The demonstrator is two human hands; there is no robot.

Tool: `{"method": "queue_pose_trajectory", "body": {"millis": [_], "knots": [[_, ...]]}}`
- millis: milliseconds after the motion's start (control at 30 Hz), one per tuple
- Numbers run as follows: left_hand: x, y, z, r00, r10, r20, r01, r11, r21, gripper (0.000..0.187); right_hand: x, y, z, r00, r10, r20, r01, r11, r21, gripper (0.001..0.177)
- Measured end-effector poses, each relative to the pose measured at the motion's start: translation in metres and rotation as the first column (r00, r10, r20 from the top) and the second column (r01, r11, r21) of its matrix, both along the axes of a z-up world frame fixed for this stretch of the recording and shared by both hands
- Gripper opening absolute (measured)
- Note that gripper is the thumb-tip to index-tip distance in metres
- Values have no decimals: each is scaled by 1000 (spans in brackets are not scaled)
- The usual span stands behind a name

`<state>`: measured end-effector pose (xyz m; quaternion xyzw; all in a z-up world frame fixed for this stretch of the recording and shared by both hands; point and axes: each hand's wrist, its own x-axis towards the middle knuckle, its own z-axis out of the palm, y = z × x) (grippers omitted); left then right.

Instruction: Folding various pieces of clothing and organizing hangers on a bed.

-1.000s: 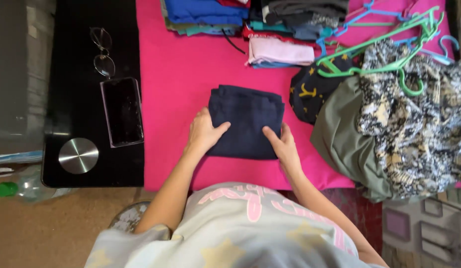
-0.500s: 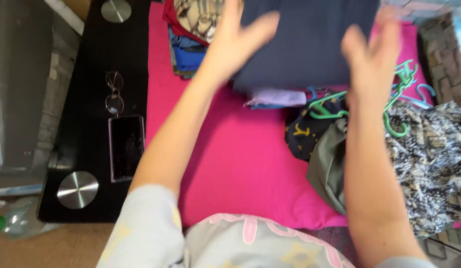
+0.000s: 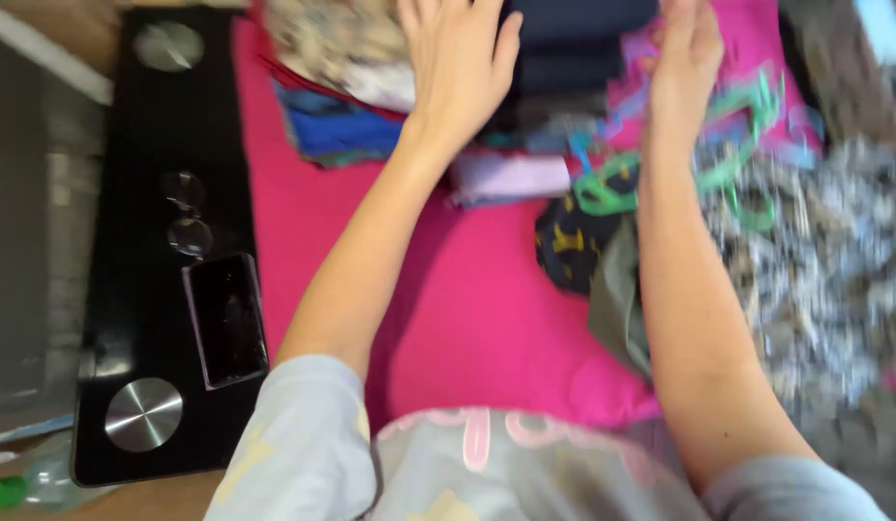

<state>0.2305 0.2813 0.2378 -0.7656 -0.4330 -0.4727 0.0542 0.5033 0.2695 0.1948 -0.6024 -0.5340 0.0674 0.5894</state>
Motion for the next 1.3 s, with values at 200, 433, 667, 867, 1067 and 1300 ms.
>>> {"method": "queue_pose_trajectory", "body": {"millis": [200, 433, 667, 867, 1067, 1300], "knots": [[51, -125, -113, 864, -488, 125, 502, 854, -138, 23, -17, -175, -87, 951, 230, -207, -273, 938, -212, 22], [117, -168, -162, 725, -598, 342, 675, 519, -524, 16, 20, -275, -113, 906, 108, -409, -264, 901, -345, 24], [221, -113, -171, 788, -601, 132, 614, 754, -232, 15, 73, -294, -90, 953, -63, -298, -46, 938, -344, 19], [252, -90, -184, 877, -429, -216, 299, 840, -453, 23, 129, -294, -97, 969, -43, -244, -36, 949, -313, 19], [257, -173, -131, 905, -425, -9, 355, 767, -534, 14, 133, -266, -49, 827, 16, -563, -210, 936, -282, 34], [286, -173, -90, 781, -582, 224, 588, 567, -577, 28, 167, -268, -41, 602, 25, -798, -63, 998, -17, 34]]}}
